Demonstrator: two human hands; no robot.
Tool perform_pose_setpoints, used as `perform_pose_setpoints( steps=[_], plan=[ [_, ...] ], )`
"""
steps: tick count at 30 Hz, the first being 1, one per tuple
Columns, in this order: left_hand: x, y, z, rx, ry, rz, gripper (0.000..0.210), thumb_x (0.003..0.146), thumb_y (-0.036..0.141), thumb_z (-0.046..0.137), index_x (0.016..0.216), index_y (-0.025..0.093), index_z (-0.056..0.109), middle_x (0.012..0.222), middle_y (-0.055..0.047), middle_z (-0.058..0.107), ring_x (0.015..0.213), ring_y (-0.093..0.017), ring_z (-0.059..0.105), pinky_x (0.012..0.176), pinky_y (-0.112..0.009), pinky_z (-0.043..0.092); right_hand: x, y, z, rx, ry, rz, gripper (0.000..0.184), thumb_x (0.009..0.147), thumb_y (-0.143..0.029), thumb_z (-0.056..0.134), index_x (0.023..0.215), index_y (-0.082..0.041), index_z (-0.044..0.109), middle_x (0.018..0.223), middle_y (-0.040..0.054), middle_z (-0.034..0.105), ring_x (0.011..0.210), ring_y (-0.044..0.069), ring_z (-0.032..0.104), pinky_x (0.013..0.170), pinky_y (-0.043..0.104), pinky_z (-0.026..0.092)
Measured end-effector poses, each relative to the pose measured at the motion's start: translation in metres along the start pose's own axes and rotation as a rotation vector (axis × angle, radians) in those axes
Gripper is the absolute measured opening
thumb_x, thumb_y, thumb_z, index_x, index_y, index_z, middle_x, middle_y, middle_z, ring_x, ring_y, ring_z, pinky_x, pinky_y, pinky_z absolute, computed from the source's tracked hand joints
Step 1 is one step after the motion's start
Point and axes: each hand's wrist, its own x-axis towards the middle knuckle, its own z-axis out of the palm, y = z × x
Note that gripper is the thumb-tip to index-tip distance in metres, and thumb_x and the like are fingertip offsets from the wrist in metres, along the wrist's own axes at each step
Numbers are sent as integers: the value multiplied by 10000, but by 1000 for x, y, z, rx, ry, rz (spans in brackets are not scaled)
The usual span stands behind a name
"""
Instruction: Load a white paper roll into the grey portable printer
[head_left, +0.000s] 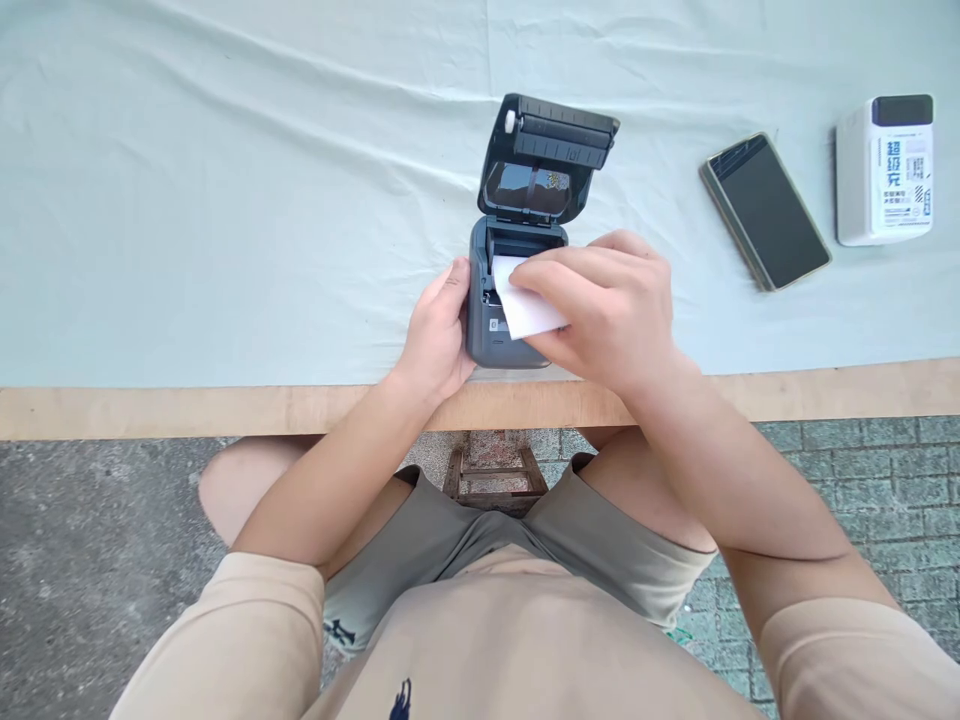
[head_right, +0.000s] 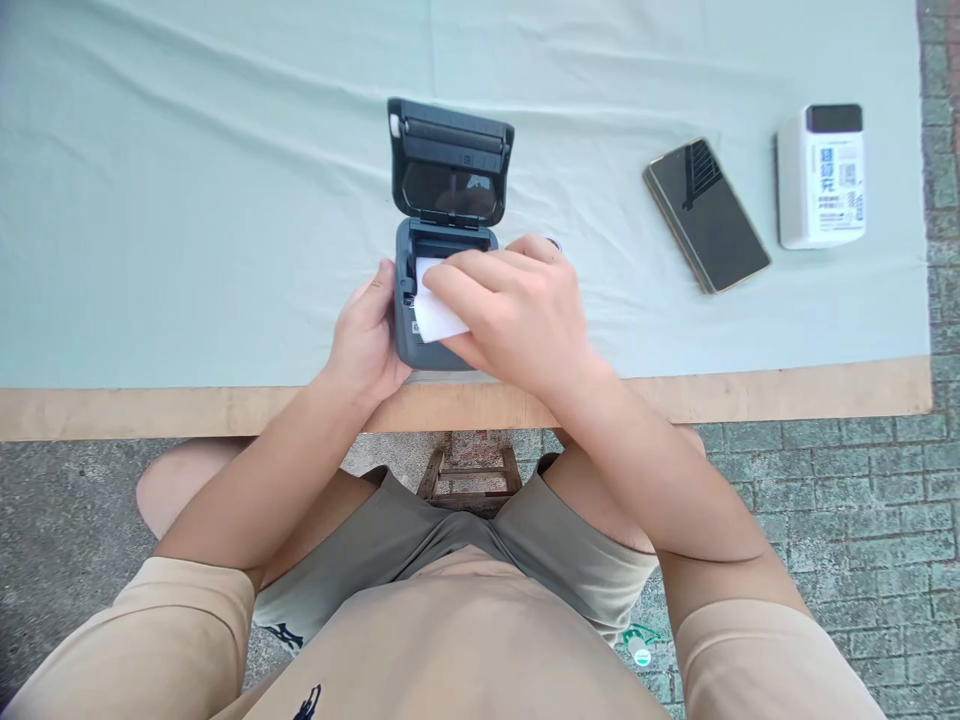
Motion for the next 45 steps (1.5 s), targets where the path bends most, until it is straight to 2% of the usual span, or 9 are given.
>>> perform_pose_setpoints(
  steps=[4, 8, 13, 22, 28, 31, 34, 39, 45],
  plan=[
    [2, -1, -1, 16, 8, 2, 340, 1017, 359, 440, 867, 183, 689, 768, -8, 715, 907, -168, 738, 835, -273, 599, -10, -6, 3, 29, 73, -86, 207, 955, -295, 524, 768, -258, 604, 779, -86, 743, 651, 101, 632, 662, 330, 358],
    [2, -1, 0, -19, 2, -14, 350, 1016, 356, 425, 842, 183, 674, 737, -15, 698, 946, -176, 730, 854, -278, 598, -15, -11, 8, 137, 136, -142, 177, 964, -335, 575, 808, -257, 609, 972, -89, 778, 836, 104, 724, 694, 323, 388],
    [-1, 3, -4, -64, -163, -20, 231, 918, 385, 596, 997, 174, 647, 885, -28, 722, 951, -166, 716, 823, -250, 601, -17, -11, 14, 208, 176, -193, 157, 911, -355, 655, 969, -211, 631, 1085, 0, 770, 984, 156, 738, 831, 326, 459],
    [0, -3, -11, 44, -171, -1, 586, 627, 203, 882, 1130, 208, 580, 964, 3, 730, 836, -140, 717, 715, -212, 605, -21, -3, 19, 531, 195, -26, 299, 929, -315, 521, 1211, -223, 482, 1005, 56, 764, 875, 206, 710, 867, 406, 558],
    [3, -7, -15, 70, -144, 0, 748, 508, 180, 922, 1170, 220, 575, 954, -8, 731, 832, -187, 719, 687, -261, 629, -3, 19, 6, 438, 321, 129, 242, 949, -323, 431, 1178, -256, 472, 1320, 106, 616, 1272, 262, 582, 1032, 496, 491],
    [4, -7, -16, 104, -145, 6, 780, 515, 193, 921, 1205, 212, 557, 965, -22, 734, 841, -197, 721, 668, -270, 638, 11, 27, 0, 205, 252, 178, 342, 929, -372, 453, 1238, -227, 478, 1382, 126, 582, 1378, 330, 478, 1116, 572, 364],
    [3, -7, -15, 121, -152, 16, 790, 513, 182, 917, 1213, 200, 550, 968, -30, 741, 839, -207, 730, 674, -279, 642, 21, 26, -5, 73, 185, 207, 359, 920, -359, 488, 1262, -249, 496, 1301, 95, 642, 1341, 335, 505, 1120, 569, 317],
    [3, -7, -13, 104, -135, 24, 756, 496, 184, 920, 1160, 212, 559, 901, -6, 747, 814, -221, 746, 643, -271, 625, 12, 18, -5, 107, 105, 133, 196, 940, -283, 472, 1094, -243, 585, 952, 52, 684, 927, 231, 632, 917, 437, 439],
    [4, -8, -15, 148, -201, 67, 688, 592, 323, 903, 1171, 235, 541, 1020, -21, 744, 948, -257, 749, 658, -287, 620, -13, 12, 6, 82, 111, 11, 129, 942, -262, 500, 945, -258, 629, 948, 20, 679, 1026, 209, 643, 905, 409, 415]
  ],
)
